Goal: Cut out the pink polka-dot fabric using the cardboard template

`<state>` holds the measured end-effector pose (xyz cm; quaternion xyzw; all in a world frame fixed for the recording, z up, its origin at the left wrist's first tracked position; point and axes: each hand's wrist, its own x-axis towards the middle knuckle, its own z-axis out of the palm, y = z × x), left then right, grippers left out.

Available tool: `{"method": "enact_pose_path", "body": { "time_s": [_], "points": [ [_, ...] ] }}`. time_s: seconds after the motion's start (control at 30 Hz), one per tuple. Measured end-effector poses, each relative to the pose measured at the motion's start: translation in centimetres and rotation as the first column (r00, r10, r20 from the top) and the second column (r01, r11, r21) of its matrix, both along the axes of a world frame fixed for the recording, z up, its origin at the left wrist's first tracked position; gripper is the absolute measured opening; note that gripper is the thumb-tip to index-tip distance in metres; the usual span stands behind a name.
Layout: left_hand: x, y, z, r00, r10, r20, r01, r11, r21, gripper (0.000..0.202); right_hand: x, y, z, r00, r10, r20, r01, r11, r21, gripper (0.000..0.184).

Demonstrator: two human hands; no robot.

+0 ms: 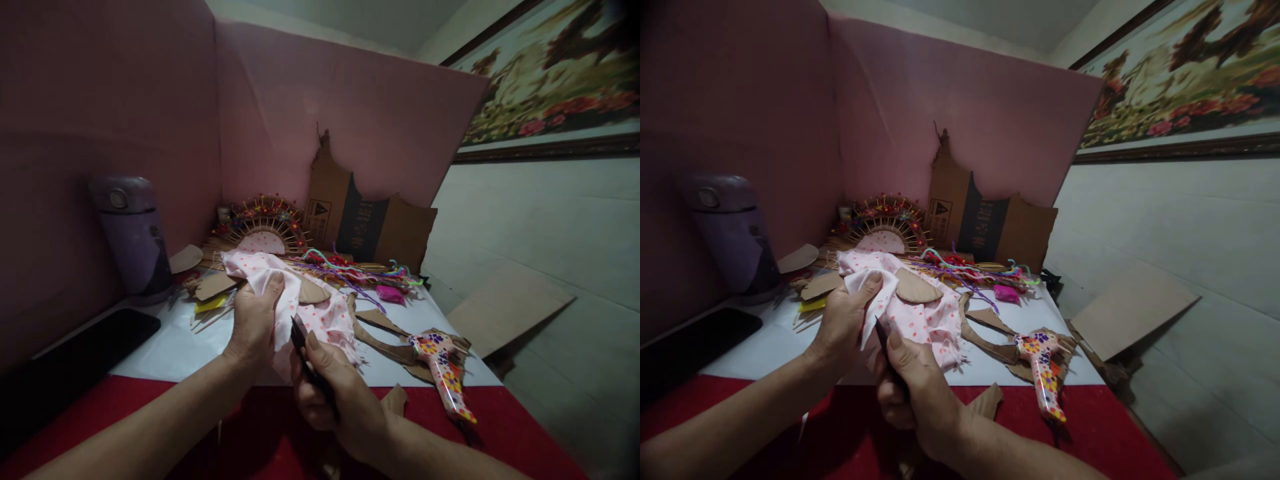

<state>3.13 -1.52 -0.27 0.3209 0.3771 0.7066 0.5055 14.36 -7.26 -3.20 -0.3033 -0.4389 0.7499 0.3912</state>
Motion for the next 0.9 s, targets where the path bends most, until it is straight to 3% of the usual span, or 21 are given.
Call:
{"method": "enact_pose_path", "body": {
  "time_s": [0.67, 0.9],
  "points": [
    [0.16, 0.26, -0.2, 0.998, 0.017, 0.06, -0.019, 1.0, 0.024, 0.021, 0.05, -0.02, -0.14, 0.997, -0.061, -0.05, 0.06, 0.998, -0.028, 0.043],
    [-0.17, 0.67, -0.09, 0.996, 0.045, 0.076, -0.047, 0.999, 0.024, 0.024, -0.19, -0.06, -0.37, 0.999, -0.049, 0.023, 0.047, 0.996, 0.081, 0.042]
  ]
}}
